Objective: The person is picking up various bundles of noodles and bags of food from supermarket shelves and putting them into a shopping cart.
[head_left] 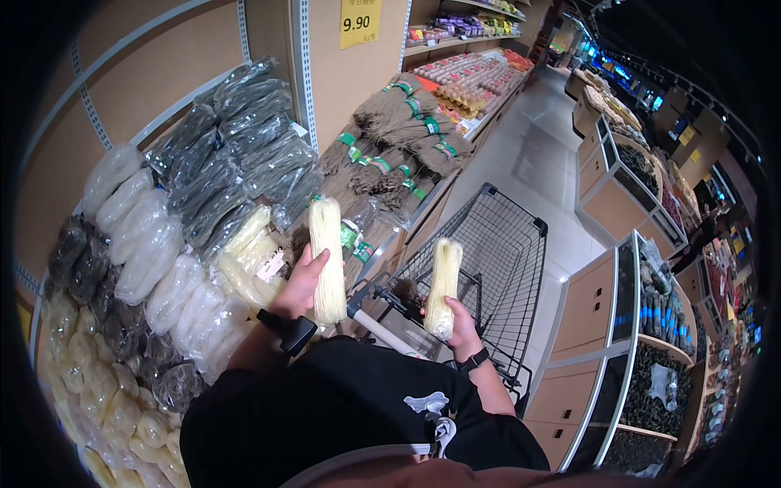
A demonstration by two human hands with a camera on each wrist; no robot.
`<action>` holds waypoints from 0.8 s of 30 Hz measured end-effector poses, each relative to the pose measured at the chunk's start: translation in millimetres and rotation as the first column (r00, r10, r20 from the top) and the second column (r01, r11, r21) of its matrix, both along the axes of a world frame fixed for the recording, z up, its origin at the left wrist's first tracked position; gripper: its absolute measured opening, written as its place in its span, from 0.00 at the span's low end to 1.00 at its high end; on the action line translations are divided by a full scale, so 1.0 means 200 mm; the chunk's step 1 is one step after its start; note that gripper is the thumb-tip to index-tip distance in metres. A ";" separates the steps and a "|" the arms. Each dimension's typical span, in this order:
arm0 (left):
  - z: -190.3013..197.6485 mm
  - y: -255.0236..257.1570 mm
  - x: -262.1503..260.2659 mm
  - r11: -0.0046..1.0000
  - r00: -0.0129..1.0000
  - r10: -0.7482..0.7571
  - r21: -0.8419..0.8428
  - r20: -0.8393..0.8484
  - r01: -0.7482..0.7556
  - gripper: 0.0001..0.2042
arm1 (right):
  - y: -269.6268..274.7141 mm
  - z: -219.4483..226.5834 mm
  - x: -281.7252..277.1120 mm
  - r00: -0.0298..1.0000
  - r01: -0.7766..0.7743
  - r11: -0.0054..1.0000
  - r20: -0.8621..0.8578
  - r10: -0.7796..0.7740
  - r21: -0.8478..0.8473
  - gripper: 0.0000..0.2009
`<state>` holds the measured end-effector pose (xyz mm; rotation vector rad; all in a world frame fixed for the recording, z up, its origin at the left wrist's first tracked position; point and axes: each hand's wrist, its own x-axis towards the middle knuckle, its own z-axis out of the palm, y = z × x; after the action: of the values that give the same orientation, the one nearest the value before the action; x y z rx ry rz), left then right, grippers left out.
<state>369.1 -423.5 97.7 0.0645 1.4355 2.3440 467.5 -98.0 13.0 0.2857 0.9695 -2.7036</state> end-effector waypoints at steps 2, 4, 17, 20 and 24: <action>0.00 0.01 0.00 1.000 1.000 0.001 0.008 -0.019 -0.001 0.19 | 0.00 0.00 0.00 1.000 0.003 0.998 -0.004 -0.003 0.057 0.23; 0.03 0.02 0.00 0.999 1.000 0.022 -0.025 -0.016 -0.022 0.19 | 0.00 0.01 0.01 1.000 0.008 0.999 -0.006 -0.007 0.054 0.23; -0.08 0.55 -0.11 0.961 0.961 -0.276 -0.003 -0.016 0.276 0.21 | -0.09 0.09 -0.02 0.990 0.043 0.999 -0.131 -0.042 0.002 0.29; -0.17 0.70 -0.06 0.931 0.928 -0.356 0.128 0.109 0.342 0.20 | -0.09 0.05 -0.03 0.989 -0.029 0.996 -0.147 0.016 -0.085 0.31; -0.26 0.77 -0.01 0.876 0.894 -0.444 0.241 0.061 0.419 0.24 | -0.10 0.05 0.01 0.998 0.012 0.993 -0.063 -0.020 -0.120 0.29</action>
<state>367.8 -269.0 46.4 0.2793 0.9741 2.0816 469.5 -118.5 23.5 0.1857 0.8214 -2.7869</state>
